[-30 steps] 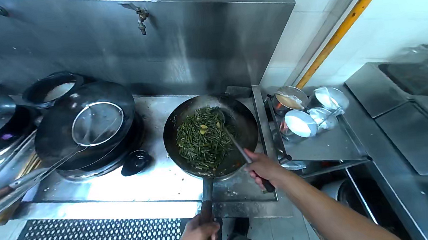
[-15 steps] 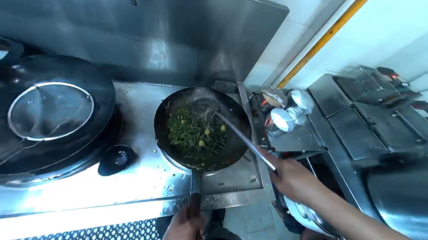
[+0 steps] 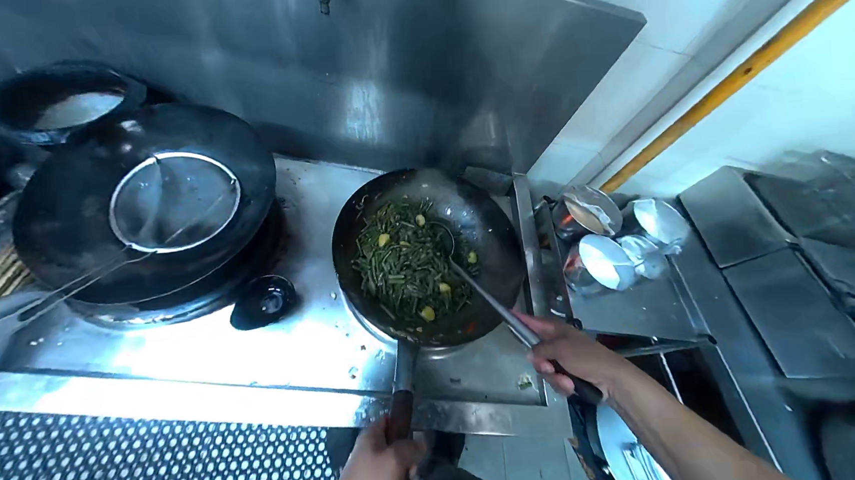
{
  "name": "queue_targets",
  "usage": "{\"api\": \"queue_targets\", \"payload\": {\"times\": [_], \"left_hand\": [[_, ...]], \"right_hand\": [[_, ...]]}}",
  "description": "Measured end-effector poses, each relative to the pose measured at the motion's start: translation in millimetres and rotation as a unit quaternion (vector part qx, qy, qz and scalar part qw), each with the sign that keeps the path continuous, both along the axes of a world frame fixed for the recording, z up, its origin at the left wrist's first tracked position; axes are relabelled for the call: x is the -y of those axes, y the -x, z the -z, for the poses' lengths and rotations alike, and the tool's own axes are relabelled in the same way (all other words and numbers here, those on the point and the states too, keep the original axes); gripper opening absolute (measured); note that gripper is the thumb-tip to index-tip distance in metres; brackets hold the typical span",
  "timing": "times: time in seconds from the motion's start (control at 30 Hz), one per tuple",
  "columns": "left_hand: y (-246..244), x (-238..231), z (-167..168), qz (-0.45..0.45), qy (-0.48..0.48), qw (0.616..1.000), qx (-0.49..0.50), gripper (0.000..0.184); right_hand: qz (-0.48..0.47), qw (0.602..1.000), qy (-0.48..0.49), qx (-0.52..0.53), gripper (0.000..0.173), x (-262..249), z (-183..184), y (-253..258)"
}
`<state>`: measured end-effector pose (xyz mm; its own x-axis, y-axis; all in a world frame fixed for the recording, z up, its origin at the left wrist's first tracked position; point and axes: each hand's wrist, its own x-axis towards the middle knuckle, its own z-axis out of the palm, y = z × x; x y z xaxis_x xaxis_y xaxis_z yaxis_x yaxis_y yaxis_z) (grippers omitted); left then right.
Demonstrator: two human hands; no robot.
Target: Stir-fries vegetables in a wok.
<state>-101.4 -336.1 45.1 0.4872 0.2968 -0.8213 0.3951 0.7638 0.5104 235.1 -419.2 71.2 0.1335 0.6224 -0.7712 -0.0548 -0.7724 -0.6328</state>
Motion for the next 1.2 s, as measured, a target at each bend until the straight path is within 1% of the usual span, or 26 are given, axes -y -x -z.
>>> {"api": "queue_targets", "payload": {"times": [0.07,0.1,0.17,0.2,0.27,0.33,0.43,0.53,0.57,0.63,0.7,0.77,0.83,0.87,0.9,0.93,0.97,1.0,1.03,1.07,1.13,1.2], "left_hand": [[-1.2,10.4,-9.0,-0.012,0.008,1.0,0.002,0.026],[-2.0,12.3,-4.7,-0.016,0.012,1.0,0.002,0.027],[-7.8,10.2,8.0,-0.026,0.005,1.0,-0.008,0.027],[-11.2,10.2,8.0,-0.033,0.004,0.999,-0.012,0.026],[-16.0,14.1,-1.4,-0.04,0.017,0.999,0.002,0.023],[-14.0,17.0,0.2,-0.034,0.027,0.999,0.015,0.024],[-6.9,5.3,20.8,-0.043,0.022,0.999,0.009,0.023],[-2.2,-2.2,26.5,-0.039,0.031,0.998,0.023,0.025],[-0.9,-2.3,27.3,-0.036,0.039,0.998,0.032,0.026],[0.2,-4.5,29.2,-0.032,0.049,0.997,0.049,0.029],[-0.3,-6.8,28.8,-0.016,0.049,0.997,0.055,0.035],[2.2,-6.9,19.3,0.001,0.047,0.997,0.056,0.037],[8.3,-9.1,7.7,0.016,0.045,0.997,0.063,0.036],[11.2,-10.5,9.9,0.02,0.044,0.997,0.066,0.034],[12.9,-12.3,19.1,0.019,0.041,0.997,0.068,0.034],[13.5,-14.3,32.0,0.012,0.033,0.997,0.066,0.036],[14.0,-16.7,43.0,0.002,0.024,0.998,0.063,0.036],[14.5,-20.0,45.8,-0.008,0.019,0.998,0.058,0.034],[14.6,-23.2,39.9,-0.012,0.02,0.998,0.06,0.031],[15.9,-23.5,29.3,-0.009,0.027,0.998,0.063,0.03],[20.9,-18.3,15.0,-0.002,0.044,0.997,0.069,0.028],[20.2,-18.3,17.3,-0.008,0.043,0.996,0.072,0.027]], "right_hand": [[-0.073,0.994,0.0,0.083,0.08,18.7,-21.9,-0.3],[-0.117,0.982,0.01,0.148,0.08,25.9,-33.9,1.5],[-0.204,0.935,0.039,0.287,0.078,33.5,-57.5,7.3],[-0.237,0.908,0.058,0.34,0.077,36.8,-69.0,10.8],[-0.278,0.857,0.08,0.426,0.078,44.3,-89.2,17.6],[-0.306,0.81,0.094,0.492,0.077,54.6,-108.5,23.5],[-0.326,0.756,0.084,0.561,0.075,73.4,-134.2,30.6],[-0.367,0.713,0.085,0.592,0.082,89.1,-155.6,40.9],[-0.384,0.697,0.095,0.597,0.083,90.6,-158.8,46.2],[-0.414,0.676,0.164,0.587,0.084,79.5,-154.5,60.8],[-0.415,0.675,0.242,0.56,0.083,52.6,-131.4,78.4],[-0.388,0.689,0.281,0.543,0.084,23.8,-94.9,92.8],[-0.352,0.704,0.274,0.552,0.083,7.1,-53.3,95.4],[-0.329,0.717,0.266,0.554,0.083,3.8,-35.8,94.8],[-0.303,0.733,0.253,0.554,0.082,4.2,-23.2,93.5],[-0.27,0.757,0.234,0.547,0.08,7.5,-16.8,91.9],[-0.227,0.791,0.203,0.53,0.078,14.5,-15.4,89.7],[-0.178,0.829,0.162,0.505,0.075,24.0,-19.0,86.5],[-0.131,0.857,0.12,0.483,0.073,32.9,-26.9,81.3],[-0.095,0.873,0.09,0.469,0.072,40.3,-36.6,74.3],[-0.055,0.882,0.068,0.463,0.072,41.6,-52.1,57.5],[-0.03,0.885,0.065,0.46,0.07,28.3,-49.7,40.8]]}}
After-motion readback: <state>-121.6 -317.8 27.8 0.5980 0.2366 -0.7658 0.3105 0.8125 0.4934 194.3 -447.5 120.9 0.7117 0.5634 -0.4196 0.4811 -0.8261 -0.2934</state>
